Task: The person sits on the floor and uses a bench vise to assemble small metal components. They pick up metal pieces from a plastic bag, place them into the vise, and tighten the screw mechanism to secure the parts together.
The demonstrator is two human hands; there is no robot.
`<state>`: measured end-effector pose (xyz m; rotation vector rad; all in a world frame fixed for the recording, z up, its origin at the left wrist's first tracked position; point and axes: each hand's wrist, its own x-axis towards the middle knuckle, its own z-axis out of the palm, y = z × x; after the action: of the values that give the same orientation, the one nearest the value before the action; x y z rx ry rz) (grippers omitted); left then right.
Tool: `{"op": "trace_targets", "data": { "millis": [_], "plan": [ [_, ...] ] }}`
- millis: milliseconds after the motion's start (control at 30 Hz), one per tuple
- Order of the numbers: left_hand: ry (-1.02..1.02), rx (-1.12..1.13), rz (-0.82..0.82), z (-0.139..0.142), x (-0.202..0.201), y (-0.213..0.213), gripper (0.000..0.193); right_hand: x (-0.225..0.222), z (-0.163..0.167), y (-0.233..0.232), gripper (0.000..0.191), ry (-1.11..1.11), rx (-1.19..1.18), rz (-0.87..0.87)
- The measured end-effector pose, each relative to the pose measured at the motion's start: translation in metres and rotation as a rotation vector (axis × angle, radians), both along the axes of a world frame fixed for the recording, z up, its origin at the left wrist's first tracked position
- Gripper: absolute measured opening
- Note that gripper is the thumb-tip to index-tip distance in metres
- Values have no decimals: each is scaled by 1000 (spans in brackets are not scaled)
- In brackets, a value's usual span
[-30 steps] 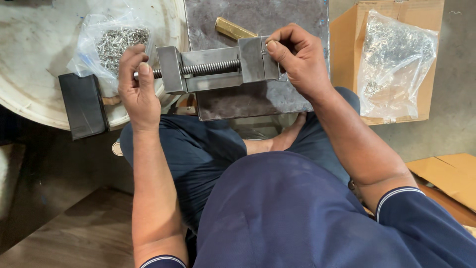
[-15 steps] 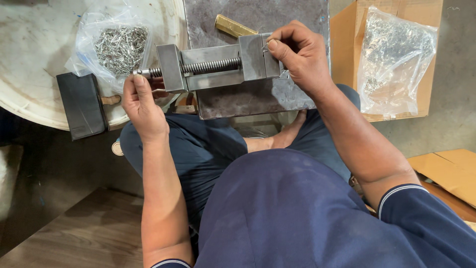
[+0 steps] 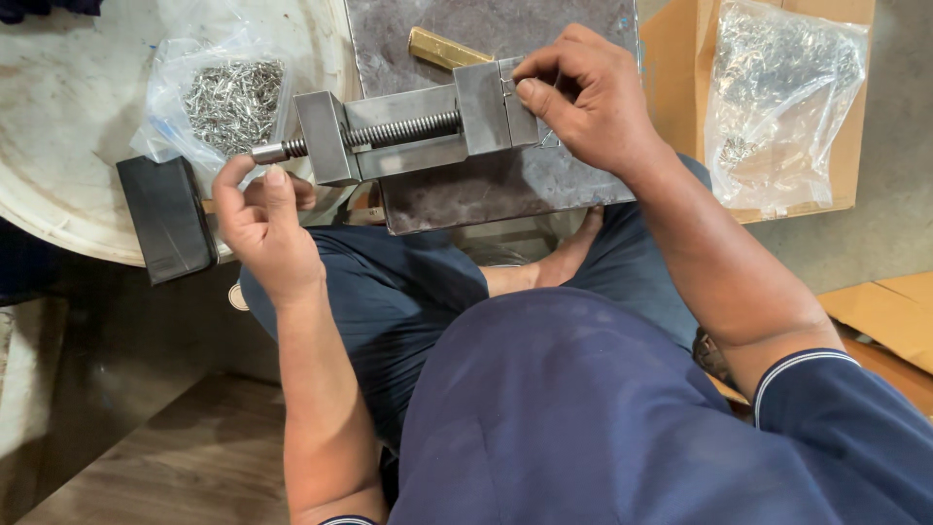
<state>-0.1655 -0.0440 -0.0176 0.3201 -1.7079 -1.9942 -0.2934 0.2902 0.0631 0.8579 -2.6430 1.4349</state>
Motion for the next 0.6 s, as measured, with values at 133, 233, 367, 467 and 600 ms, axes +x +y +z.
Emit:
{"op": "trace_targets", "data": {
  "millis": [133, 233, 367, 467, 600],
  "plan": [
    [19, -94, 19, 4, 7, -1, 25, 2, 6, 2, 15, 95, 54, -23],
    [39, -121, 19, 9, 7, -1, 24, 2, 12, 0, 15, 173, 83, 19],
    [38, -85, 13, 13, 4, 1, 23, -6, 16, -6, 11, 274, 164, 48],
    [18, -56, 18, 12, 5, 1, 23, -10, 17, -9, 9, 252, 198, 50],
    [-9, -46, 24, 8, 5, 0, 23, -13, 17, -12, 7, 232, 199, 46]
  ]
}}
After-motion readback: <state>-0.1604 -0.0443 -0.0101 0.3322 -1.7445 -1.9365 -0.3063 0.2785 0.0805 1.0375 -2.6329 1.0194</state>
